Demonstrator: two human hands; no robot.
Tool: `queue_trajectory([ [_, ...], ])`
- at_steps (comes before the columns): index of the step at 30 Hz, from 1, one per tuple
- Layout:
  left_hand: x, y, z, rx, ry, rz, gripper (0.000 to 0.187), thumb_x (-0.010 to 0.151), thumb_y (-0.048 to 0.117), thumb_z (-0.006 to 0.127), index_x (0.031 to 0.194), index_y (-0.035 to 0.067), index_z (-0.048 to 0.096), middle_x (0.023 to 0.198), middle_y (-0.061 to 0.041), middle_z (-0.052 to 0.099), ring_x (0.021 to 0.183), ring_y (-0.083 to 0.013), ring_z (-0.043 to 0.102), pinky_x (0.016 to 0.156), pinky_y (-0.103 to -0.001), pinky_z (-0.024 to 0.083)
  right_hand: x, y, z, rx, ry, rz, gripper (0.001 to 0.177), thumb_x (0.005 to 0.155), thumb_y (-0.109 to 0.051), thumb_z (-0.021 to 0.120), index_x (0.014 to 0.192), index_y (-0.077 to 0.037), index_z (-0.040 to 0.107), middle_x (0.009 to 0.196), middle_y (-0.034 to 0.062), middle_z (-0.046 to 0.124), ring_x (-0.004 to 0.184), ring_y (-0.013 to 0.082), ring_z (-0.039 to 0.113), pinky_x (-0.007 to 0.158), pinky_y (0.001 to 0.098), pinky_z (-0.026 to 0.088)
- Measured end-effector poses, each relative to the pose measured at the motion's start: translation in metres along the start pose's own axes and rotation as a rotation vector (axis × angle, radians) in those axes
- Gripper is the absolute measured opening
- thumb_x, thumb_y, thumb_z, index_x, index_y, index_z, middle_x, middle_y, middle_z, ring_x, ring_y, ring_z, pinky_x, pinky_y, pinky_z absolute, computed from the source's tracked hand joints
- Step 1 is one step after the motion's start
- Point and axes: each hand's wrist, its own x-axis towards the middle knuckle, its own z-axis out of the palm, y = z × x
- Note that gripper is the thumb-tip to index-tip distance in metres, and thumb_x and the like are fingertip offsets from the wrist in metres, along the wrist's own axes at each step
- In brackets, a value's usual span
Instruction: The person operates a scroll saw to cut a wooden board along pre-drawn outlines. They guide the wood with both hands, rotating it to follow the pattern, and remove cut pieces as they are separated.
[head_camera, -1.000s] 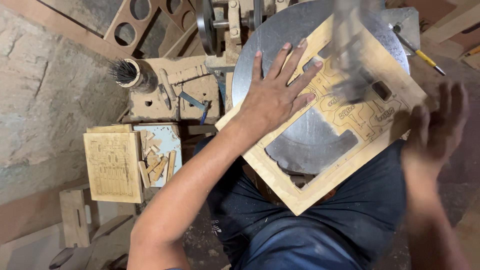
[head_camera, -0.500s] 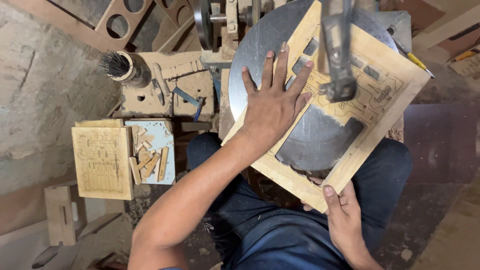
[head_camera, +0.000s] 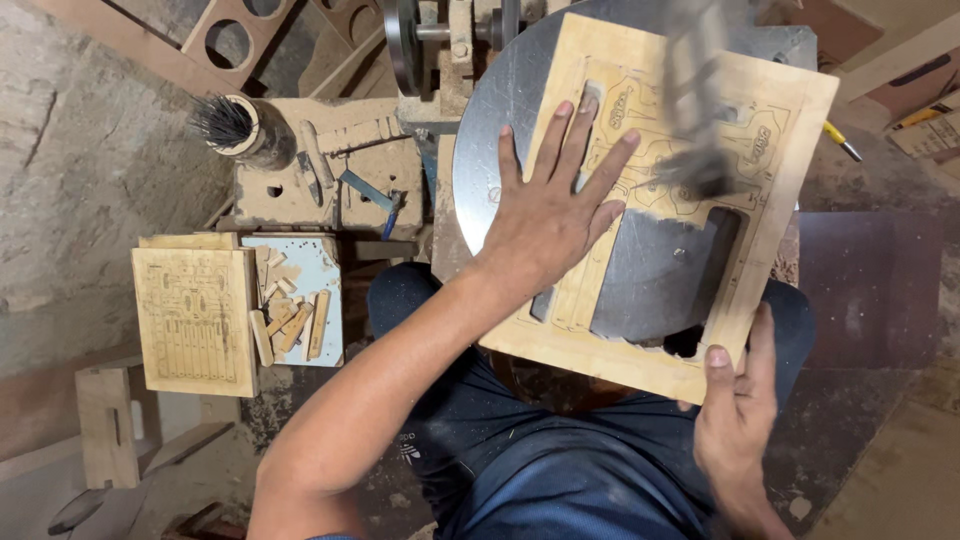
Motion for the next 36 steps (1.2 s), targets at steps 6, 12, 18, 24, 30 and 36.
queue_trajectory([
  [6,-0.006,0.008,0.002,-0.023,-0.005,-0.04,0.06,0.109,0.047,0.038,0.163,0.023,0.026,0.166,-0.028,0.011,0.156,-0.0442,0.001,0.121,-0.072,0.009,0.015,0.013,-0.017,-0.13,0.071,-0.085,0.057,0.115,-0.015,0.048,0.165,0.006,0.032,0.138,0.0163,0.061,0.097,0.0107,0.06,0.078,0.0227,0.05],
  [12,-0.016,0.019,0.004,-0.057,0.06,-0.097,0.06,0.108,0.044,0.042,0.162,0.019,0.031,0.166,-0.03,0.015,0.156,-0.0472,0.004,0.123,-0.068,0.012,0.04,0.009,-0.033,-0.261,0.07,-0.236,0.048,0.114,-0.017,0.051,0.155,0.007,0.044,0.151,0.0215,0.056,0.127,0.0161,0.059,0.104,0.0257,0.048],
  [18,-0.014,0.02,0.006,-0.096,0.098,-0.132,0.059,0.107,0.044,0.045,0.16,0.02,0.034,0.166,-0.029,0.018,0.156,-0.045,0.008,0.124,-0.067,0.013,0.047,0.009,-0.037,-0.237,0.129,0.018,0.055,0.112,-0.023,0.054,0.161,0.001,0.047,0.129,0.0201,0.064,0.097,0.013,0.056,0.082,0.0236,0.045],
  [24,-0.017,0.018,0.01,-0.082,0.118,-0.121,0.06,0.109,0.044,0.043,0.162,0.019,0.031,0.166,-0.029,0.018,0.157,-0.0431,0.007,0.124,-0.066,0.011,0.049,0.017,-0.038,-0.259,0.046,-0.206,0.05,0.116,-0.02,0.051,0.158,0.006,0.043,0.144,0.0154,0.061,0.12,0.0136,0.061,0.102,0.0237,0.049],
  [30,-0.012,0.017,0.012,-0.08,0.111,-0.122,0.06,0.109,0.044,0.041,0.162,0.019,0.03,0.166,-0.029,0.016,0.156,-0.0427,0.004,0.124,-0.067,0.01,0.056,0.021,-0.04,-0.237,0.062,-0.201,0.048,0.116,-0.015,0.05,0.158,0.009,0.043,0.143,0.0156,0.061,0.122,0.0146,0.059,0.106,0.0247,0.046],
  [36,-0.011,0.016,0.007,-0.094,0.067,-0.123,0.06,0.108,0.045,0.04,0.161,0.02,0.03,0.166,-0.028,0.015,0.156,-0.0418,0.003,0.123,-0.067,0.009,0.054,0.018,-0.04,-0.338,0.035,-0.261,0.048,0.117,-0.015,0.048,0.159,0.007,0.043,0.134,0.017,0.063,0.118,0.0157,0.061,0.105,0.0254,0.048],
])
